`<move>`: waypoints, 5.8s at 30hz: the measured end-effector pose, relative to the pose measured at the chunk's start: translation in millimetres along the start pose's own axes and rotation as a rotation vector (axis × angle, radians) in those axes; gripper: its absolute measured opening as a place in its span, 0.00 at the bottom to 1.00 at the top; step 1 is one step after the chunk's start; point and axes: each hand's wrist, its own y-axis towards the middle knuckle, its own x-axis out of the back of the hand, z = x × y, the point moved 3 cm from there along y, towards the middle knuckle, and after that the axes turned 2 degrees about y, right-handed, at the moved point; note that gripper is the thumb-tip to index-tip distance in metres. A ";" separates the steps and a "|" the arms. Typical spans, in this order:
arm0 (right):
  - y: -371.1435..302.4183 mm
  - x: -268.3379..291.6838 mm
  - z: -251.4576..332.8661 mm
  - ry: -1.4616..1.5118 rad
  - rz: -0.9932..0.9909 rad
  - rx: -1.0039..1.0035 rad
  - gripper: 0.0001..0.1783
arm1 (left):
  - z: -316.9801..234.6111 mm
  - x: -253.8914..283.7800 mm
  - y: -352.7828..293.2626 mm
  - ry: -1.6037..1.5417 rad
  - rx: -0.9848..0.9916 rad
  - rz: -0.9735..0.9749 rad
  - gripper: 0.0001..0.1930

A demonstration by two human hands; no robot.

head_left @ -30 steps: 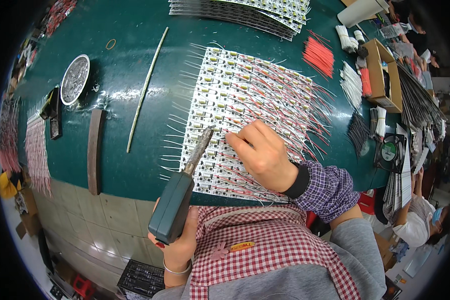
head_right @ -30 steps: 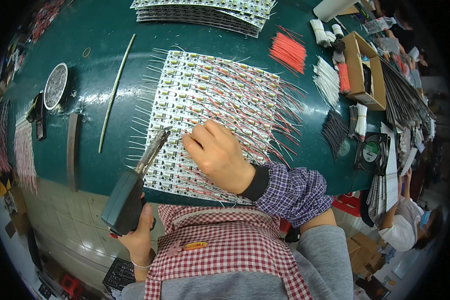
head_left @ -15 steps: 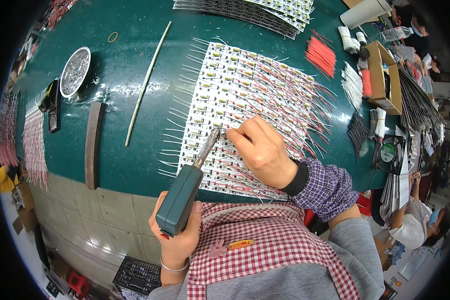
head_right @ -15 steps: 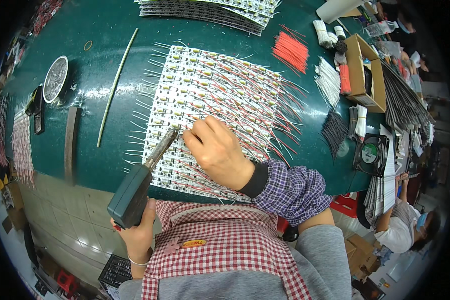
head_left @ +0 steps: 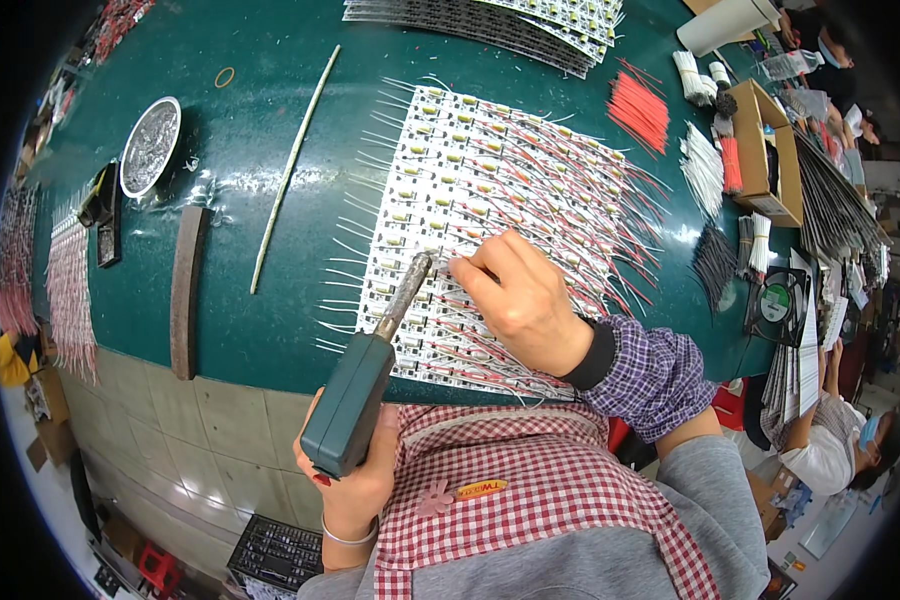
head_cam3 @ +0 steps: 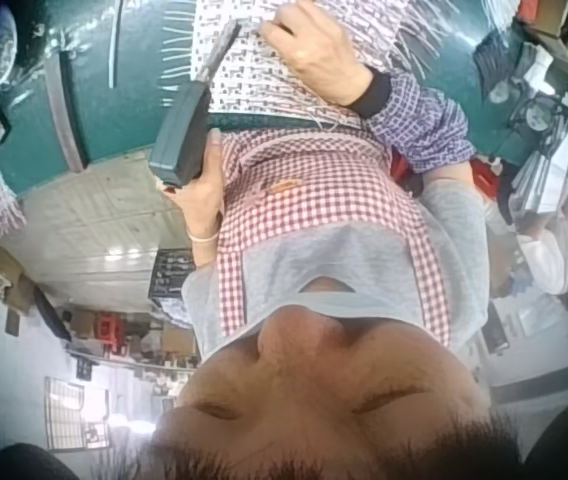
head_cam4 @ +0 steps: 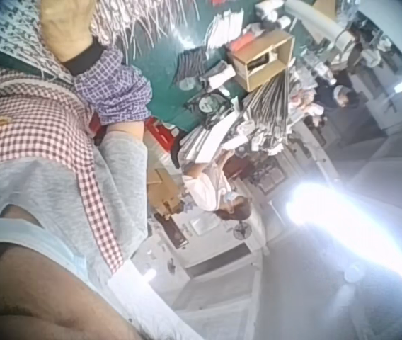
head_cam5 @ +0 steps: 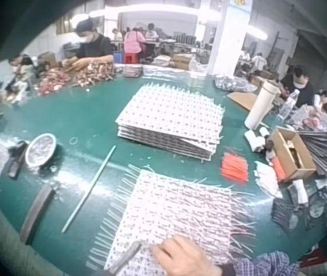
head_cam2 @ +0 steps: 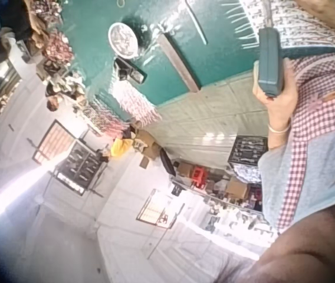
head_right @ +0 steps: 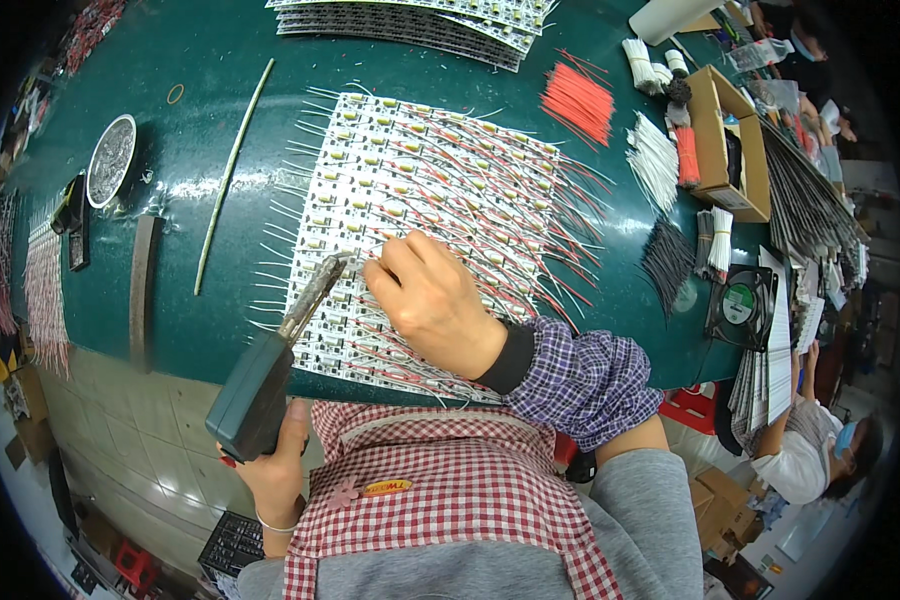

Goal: The person aligns wires on circuit boards by hand and using a stick, then solders the connections onto the boards using a soldering tool.

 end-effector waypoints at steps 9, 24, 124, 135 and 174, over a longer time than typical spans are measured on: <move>0.5 0.7 0.2 -0.012 -0.008 0.012 0.13 | 2.3 -4.9 1.9 0.030 -0.069 0.044 0.10; 0.9 1.1 0.8 -0.017 -0.050 -0.010 0.16 | 11.6 3.9 -16.3 -0.064 0.059 -0.095 0.15; -20.6 -11.0 32.8 -0.026 -0.069 0.009 0.08 | 27.0 18.9 -45.9 -0.077 -0.135 -0.119 0.12; -21.4 1.1 42.0 -0.003 -0.092 0.021 0.11 | 24.2 21.4 -49.3 -0.076 -0.139 -0.089 0.11; -31.0 -9.4 50.5 0.027 -0.060 -0.007 0.09 | 35.8 30.8 -66.5 -0.074 -0.007 -0.093 0.11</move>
